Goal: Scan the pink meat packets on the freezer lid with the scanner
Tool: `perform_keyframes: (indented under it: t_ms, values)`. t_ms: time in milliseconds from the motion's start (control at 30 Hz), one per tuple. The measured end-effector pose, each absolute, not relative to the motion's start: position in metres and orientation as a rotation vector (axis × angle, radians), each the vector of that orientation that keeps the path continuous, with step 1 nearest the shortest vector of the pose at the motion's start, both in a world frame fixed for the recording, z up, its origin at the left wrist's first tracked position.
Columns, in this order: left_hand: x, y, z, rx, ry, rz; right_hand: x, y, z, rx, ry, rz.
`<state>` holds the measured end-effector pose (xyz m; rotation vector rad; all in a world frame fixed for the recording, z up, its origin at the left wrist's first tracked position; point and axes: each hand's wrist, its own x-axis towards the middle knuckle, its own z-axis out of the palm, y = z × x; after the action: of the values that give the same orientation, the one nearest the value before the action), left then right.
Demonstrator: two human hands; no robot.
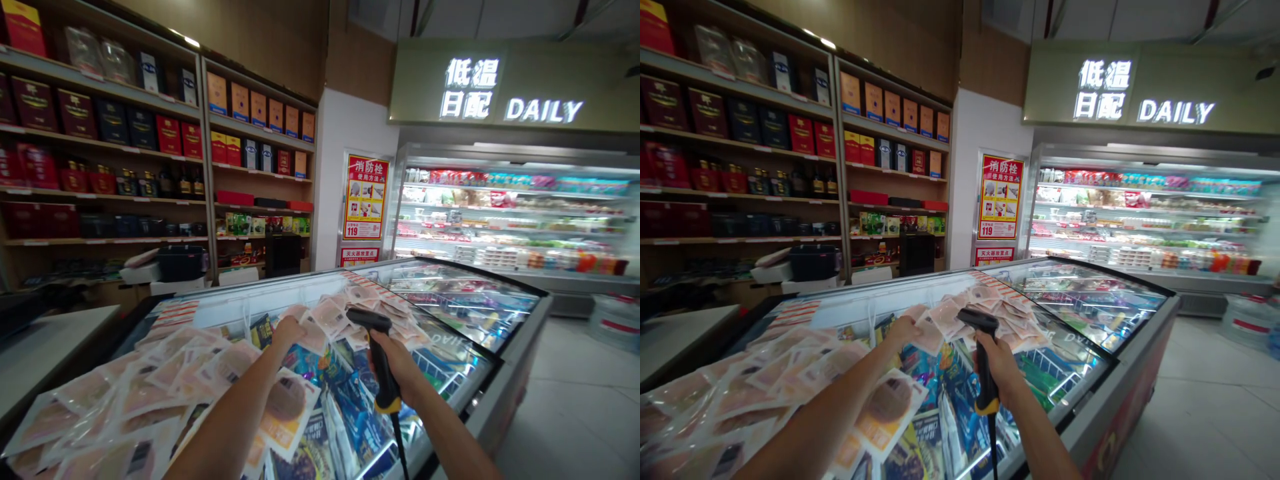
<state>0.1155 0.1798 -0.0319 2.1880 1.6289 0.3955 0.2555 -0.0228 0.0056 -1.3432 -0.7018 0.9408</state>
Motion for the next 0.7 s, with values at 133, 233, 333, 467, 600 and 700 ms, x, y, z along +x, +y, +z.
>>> perform_keyframes:
  t_ms: [133,233,333,467,600,700]
  values:
    - [0.107,0.188,-0.025,2.127,1.596,0.394,0.252,-0.022,0.006,-1.321,-0.730,0.966]
    - [0.093,0.190,-0.017,2.058,1.653,0.517,0.247,-0.023,0.007,-1.304,-0.757,0.985]
    - [0.080,0.189,-0.011,1.985,1.713,0.682,0.242,-0.024,0.010,-1.291,-0.772,0.994]
    - [0.076,0.181,-0.011,1.927,1.675,0.843,0.234,-0.028,0.015,-1.290,-0.774,1.010]
    - [0.087,0.169,-0.017,1.885,1.596,0.889,0.229,-0.029,0.019,-1.278,-0.800,1.018]
    - [0.096,0.163,-0.020,1.866,1.547,0.902,0.226,-0.028,0.020,-1.244,-0.806,1.028]
